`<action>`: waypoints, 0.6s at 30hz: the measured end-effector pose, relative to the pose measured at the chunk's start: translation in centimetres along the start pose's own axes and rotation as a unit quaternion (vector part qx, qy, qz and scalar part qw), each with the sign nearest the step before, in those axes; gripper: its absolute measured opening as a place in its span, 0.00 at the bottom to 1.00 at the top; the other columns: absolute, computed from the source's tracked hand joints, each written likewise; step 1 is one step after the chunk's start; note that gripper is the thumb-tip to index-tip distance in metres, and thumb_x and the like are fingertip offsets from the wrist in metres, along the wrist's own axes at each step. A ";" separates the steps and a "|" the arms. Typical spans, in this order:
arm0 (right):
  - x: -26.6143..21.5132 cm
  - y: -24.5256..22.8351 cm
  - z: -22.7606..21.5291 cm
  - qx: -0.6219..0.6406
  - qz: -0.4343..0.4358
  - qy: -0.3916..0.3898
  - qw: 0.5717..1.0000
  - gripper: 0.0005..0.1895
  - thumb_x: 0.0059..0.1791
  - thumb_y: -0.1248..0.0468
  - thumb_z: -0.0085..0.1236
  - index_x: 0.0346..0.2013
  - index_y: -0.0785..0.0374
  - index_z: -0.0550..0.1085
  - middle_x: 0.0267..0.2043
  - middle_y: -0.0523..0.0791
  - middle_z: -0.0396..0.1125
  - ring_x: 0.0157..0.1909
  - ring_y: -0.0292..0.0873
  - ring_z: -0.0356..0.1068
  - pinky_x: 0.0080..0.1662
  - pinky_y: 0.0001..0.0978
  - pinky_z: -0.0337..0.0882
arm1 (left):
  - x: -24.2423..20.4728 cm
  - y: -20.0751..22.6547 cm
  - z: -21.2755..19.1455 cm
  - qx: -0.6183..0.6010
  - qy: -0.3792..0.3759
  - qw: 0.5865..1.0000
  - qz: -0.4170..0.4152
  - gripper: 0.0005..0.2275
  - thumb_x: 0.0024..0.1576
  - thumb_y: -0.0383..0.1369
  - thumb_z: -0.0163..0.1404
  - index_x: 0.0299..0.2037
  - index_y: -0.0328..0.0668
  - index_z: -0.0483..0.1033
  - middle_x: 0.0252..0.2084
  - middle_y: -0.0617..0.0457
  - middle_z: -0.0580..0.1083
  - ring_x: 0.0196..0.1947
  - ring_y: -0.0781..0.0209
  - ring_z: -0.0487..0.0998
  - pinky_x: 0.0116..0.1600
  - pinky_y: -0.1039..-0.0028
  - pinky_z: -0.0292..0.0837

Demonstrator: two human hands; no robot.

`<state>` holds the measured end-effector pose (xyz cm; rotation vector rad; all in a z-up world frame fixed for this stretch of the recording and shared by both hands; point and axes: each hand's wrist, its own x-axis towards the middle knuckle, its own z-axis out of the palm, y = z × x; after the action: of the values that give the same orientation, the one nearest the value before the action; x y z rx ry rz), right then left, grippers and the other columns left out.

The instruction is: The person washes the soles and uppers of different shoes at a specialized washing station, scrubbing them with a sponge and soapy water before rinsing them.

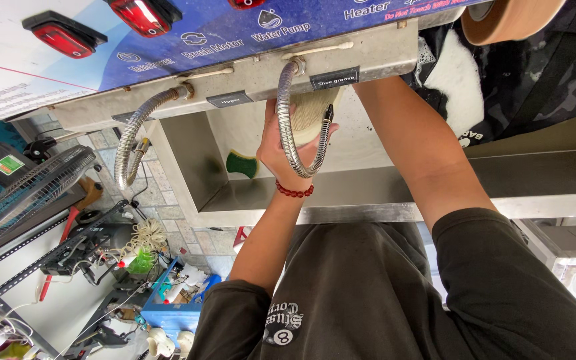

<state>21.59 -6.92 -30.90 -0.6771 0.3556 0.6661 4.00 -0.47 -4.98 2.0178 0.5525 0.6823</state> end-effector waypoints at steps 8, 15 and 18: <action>-0.5 0.0 -0.3 -0.002 -0.003 -0.003 1.000 0.28 0.59 0.49 0.34 0.64 0.65 0.66 0.64 0.54 0.67 0.61 0.49 0.73 0.58 0.44 0.79 | 0.7 0.9 0.7 0.025 0.014 0.999 -0.022 0.30 0.40 0.32 0.75 0.51 0.29 0.76 0.61 0.38 0.75 0.52 0.53 0.84 0.57 0.70 0.82; -1.6 -0.1 -0.6 -0.003 -0.010 0.000 1.000 0.28 0.59 0.48 0.33 0.65 0.65 0.66 0.65 0.54 0.67 0.62 0.49 0.73 0.59 0.44 0.79 | -1.1 -1.8 -1.5 -0.122 -0.040 0.992 0.002 0.28 0.50 0.30 0.69 0.59 0.29 0.71 0.66 0.33 0.69 0.69 0.41 0.70 0.71 0.60 0.67; -2.2 -0.5 -0.7 -0.001 -0.015 -0.006 1.000 0.28 0.59 0.48 0.33 0.65 0.64 0.66 0.65 0.54 0.66 0.62 0.49 0.72 0.59 0.44 0.79 | -2.9 -2.8 -3.0 -0.039 -0.142 0.989 0.019 0.37 0.39 0.40 0.75 0.58 0.35 0.70 0.66 0.34 0.67 0.68 0.44 0.71 0.71 0.56 0.72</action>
<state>20.28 -8.63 -30.06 -0.6790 0.3325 0.6418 -0.51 0.94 -6.78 2.0111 0.3154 0.4217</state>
